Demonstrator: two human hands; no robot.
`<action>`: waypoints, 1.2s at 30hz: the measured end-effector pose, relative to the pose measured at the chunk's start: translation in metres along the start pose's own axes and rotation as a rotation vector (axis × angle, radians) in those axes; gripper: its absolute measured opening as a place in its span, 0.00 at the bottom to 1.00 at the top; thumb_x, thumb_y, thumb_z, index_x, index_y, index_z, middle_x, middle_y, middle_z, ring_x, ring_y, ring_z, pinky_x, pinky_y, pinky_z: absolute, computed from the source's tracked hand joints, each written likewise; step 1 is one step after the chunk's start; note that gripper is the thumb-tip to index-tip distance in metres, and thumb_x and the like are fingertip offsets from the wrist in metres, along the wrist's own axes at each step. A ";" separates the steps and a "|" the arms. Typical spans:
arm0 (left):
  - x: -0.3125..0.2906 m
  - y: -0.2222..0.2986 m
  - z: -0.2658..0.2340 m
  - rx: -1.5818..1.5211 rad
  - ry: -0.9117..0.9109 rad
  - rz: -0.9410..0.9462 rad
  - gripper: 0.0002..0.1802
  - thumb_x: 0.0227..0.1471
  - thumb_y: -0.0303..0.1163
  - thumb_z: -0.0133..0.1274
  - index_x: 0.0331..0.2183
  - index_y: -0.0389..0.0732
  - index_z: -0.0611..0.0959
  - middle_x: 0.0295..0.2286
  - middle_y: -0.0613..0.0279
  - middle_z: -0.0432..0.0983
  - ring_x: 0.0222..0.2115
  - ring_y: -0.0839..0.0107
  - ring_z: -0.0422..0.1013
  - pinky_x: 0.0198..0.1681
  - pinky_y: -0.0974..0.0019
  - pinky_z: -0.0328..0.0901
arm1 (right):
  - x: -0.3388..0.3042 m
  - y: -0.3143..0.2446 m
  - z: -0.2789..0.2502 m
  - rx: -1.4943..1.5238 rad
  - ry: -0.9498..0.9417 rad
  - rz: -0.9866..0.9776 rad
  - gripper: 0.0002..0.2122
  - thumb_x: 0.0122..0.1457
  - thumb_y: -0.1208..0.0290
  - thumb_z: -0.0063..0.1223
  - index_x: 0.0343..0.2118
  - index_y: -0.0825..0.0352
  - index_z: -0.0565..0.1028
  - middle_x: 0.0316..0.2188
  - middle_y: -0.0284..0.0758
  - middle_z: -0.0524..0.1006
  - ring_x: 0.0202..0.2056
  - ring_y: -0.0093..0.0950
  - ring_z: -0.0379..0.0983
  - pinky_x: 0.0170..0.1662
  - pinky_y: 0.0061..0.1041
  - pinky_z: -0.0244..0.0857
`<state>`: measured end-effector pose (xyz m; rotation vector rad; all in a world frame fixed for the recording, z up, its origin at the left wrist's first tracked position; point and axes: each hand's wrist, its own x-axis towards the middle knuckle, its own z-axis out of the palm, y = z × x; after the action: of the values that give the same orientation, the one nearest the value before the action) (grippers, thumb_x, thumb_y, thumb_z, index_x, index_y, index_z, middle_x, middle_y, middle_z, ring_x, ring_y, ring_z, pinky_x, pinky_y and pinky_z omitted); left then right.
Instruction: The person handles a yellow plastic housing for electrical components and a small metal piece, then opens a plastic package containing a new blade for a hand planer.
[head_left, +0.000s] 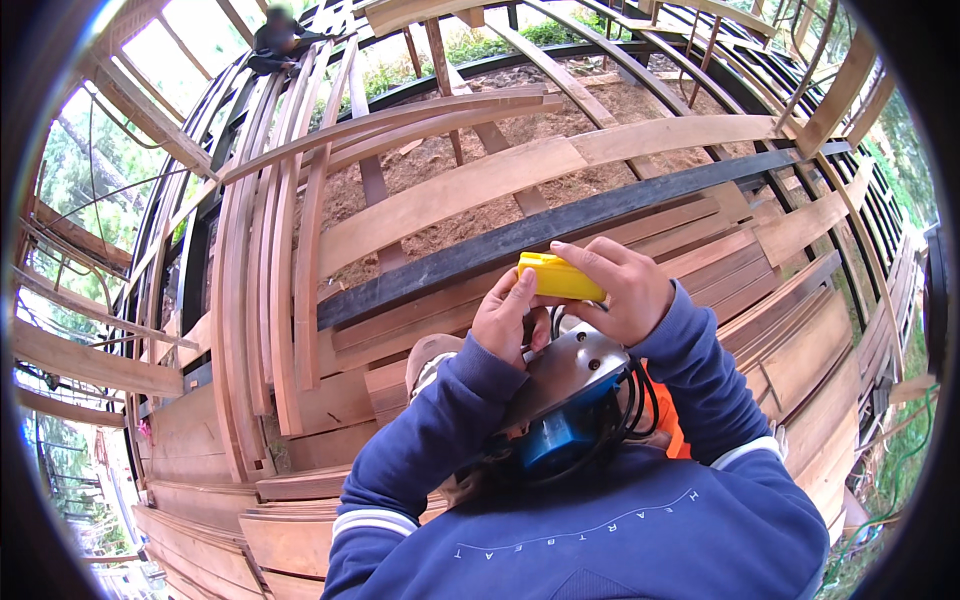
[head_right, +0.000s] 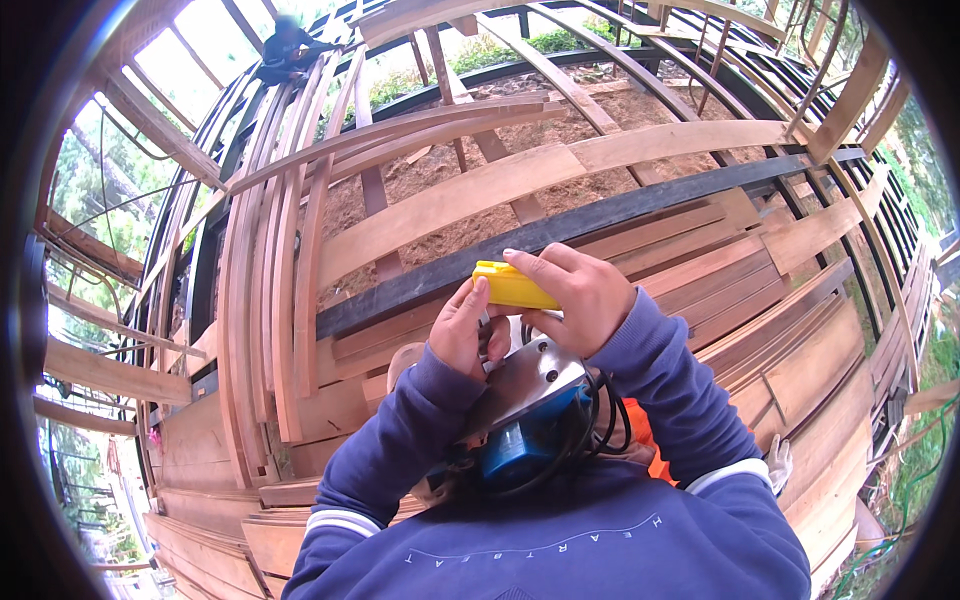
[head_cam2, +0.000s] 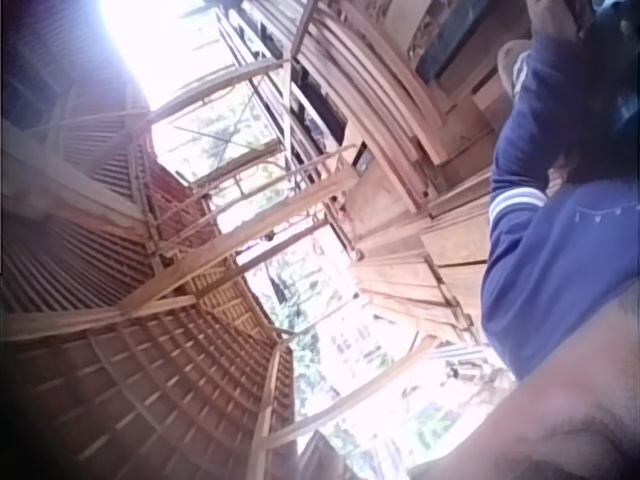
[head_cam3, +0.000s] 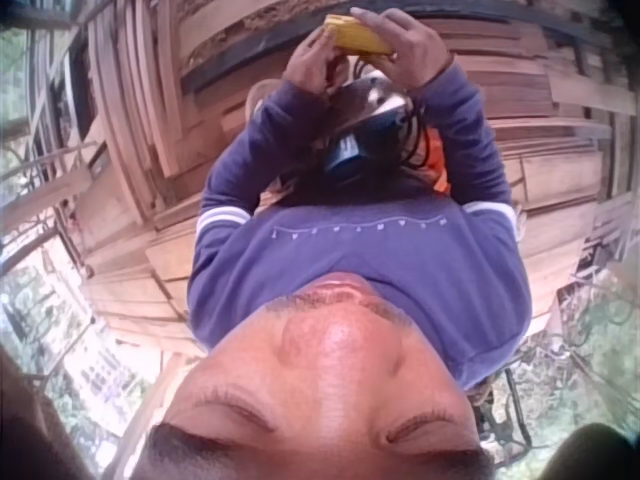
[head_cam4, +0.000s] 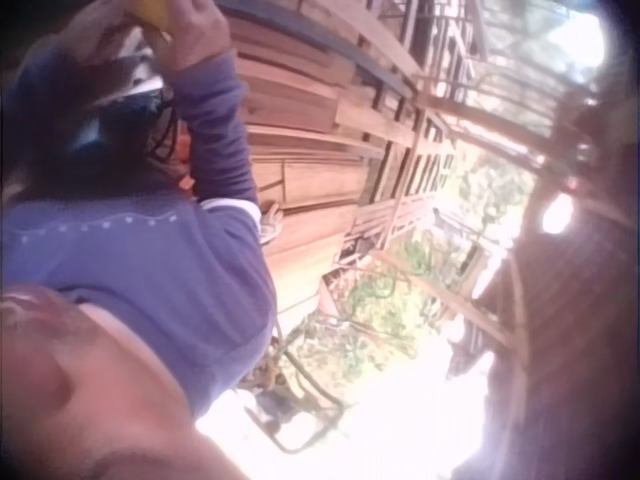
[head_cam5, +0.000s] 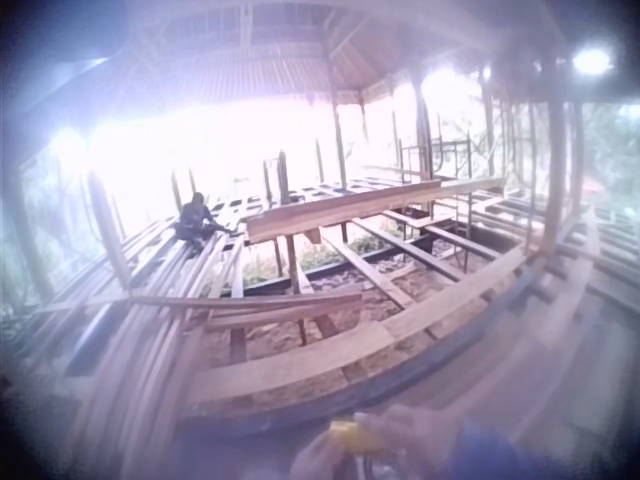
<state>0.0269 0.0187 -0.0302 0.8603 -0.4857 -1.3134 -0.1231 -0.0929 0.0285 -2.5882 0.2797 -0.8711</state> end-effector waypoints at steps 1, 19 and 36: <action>0.000 0.002 -0.001 -0.032 -0.026 -0.028 0.24 0.65 0.51 0.38 0.47 0.39 0.72 0.31 0.54 0.77 0.16 0.76 0.67 0.15 0.75 0.58 | 0.000 0.001 0.000 0.001 0.006 -0.004 0.26 0.44 0.74 0.64 0.51 0.68 0.73 0.30 0.40 0.74 0.30 0.39 0.75 0.33 0.31 0.71; 0.004 0.002 -0.007 -0.171 -0.017 -0.098 0.31 0.62 0.52 0.41 0.54 0.36 0.71 0.36 0.49 0.77 0.24 0.70 0.73 0.25 0.67 0.70 | -0.061 0.041 -0.017 -0.097 0.379 0.349 0.23 0.47 0.69 0.64 0.47 0.69 0.74 0.36 0.44 0.78 0.38 0.41 0.77 0.42 0.33 0.71; 0.019 0.032 -0.040 -0.060 -0.049 0.171 0.18 0.64 0.34 0.39 0.51 0.35 0.73 0.24 0.65 0.66 0.16 0.81 0.57 0.16 0.75 0.55 | -0.484 0.130 -0.041 -0.595 0.404 1.644 0.23 0.44 0.51 0.62 0.38 0.66 0.80 0.36 0.47 0.79 0.41 0.44 0.75 0.48 0.37 0.68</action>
<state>0.0805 0.0119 -0.0330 0.7221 -0.5437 -1.1880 -0.5371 -0.0741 -0.2563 -1.4925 2.4985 -0.5655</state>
